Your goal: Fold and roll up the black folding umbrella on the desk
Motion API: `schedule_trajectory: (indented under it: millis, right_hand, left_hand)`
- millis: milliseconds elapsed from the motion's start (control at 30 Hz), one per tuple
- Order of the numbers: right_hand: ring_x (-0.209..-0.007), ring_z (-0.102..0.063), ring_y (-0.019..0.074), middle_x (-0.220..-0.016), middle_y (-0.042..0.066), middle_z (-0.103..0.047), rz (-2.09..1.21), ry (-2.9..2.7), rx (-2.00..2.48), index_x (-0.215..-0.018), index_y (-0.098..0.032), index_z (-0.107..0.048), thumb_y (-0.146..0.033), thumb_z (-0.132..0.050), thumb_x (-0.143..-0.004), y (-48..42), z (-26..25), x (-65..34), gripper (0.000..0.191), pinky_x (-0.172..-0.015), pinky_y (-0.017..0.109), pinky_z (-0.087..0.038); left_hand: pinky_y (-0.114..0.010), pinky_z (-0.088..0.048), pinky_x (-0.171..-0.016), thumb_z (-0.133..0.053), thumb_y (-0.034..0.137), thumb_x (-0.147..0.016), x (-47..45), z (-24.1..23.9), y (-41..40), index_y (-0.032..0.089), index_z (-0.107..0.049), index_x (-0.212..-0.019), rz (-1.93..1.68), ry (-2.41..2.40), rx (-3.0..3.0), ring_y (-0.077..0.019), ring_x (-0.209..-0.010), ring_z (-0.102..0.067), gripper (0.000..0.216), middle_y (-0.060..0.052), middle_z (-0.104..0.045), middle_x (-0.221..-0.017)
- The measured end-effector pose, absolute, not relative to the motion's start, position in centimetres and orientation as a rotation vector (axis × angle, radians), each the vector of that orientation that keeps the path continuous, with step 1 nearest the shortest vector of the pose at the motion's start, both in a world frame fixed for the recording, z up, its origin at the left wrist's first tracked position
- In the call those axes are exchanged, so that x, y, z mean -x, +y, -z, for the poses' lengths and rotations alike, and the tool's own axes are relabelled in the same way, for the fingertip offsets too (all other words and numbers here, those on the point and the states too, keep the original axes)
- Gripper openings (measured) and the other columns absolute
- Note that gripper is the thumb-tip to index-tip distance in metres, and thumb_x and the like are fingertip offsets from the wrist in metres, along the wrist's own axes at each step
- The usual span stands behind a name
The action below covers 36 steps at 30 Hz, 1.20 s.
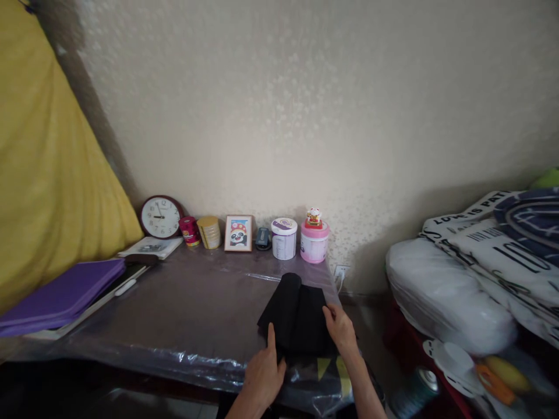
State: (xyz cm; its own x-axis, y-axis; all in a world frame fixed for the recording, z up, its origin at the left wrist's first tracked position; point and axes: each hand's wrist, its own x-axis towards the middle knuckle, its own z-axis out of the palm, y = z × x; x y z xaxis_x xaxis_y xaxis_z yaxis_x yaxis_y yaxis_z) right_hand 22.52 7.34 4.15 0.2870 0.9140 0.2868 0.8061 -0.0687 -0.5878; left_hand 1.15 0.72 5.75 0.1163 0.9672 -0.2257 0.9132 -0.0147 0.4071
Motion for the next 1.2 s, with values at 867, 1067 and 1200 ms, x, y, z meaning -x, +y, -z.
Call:
schedule_trajectory:
  millis: [867,1067,1200]
  right_hand:
    - [-0.076,-0.062,0.0191,-0.084,0.006,-0.067,-0.786,-1.409,1.293,-0.094,-0.016,-0.06,-0.037,-0.05,-0.075,8.7,-7.8,-17.0,0.029,-0.068,0.028,-0.048]
    - [-0.092,-0.06,0.0224,-0.099,0.01,-0.065,-0.821,-1.387,1.39,-0.102,-0.015,-0.059,-0.033,-0.056,-0.071,10.8,-8.0,-13.5,0.036,-0.077,0.03,-0.047]
    - [-0.095,-0.06,0.0224,-0.103,0.013,-0.063,-0.827,-1.482,1.516,-0.111,-0.01,-0.053,-0.029,-0.054,-0.072,11.5,-7.4,-11.7,0.043,-0.078,0.029,-0.046]
  left_hand:
    - [-0.028,-0.039,-0.068,-0.036,0.027,-0.084,-1.1,-4.9,1.1,0.009,0.003,-0.138,-0.178,1.794,-1.906,-0.0231,-0.086,-0.062,0.069,-0.013,-0.066,-0.096]
    - [-0.03,-0.04,-0.071,-0.035,0.025,-0.083,-1.2,-5.4,1.2,0.007,0.003,-0.138,-0.152,1.794,-1.893,-0.0249,-0.088,-0.062,0.069,-0.014,-0.065,-0.098]
    - [-0.031,-0.041,-0.073,-0.035,0.025,-0.083,-1.3,-6.0,1.3,0.005,0.001,-0.138,-0.075,1.778,-1.88,-0.0252,-0.091,-0.061,0.068,-0.015,-0.064,-0.101]
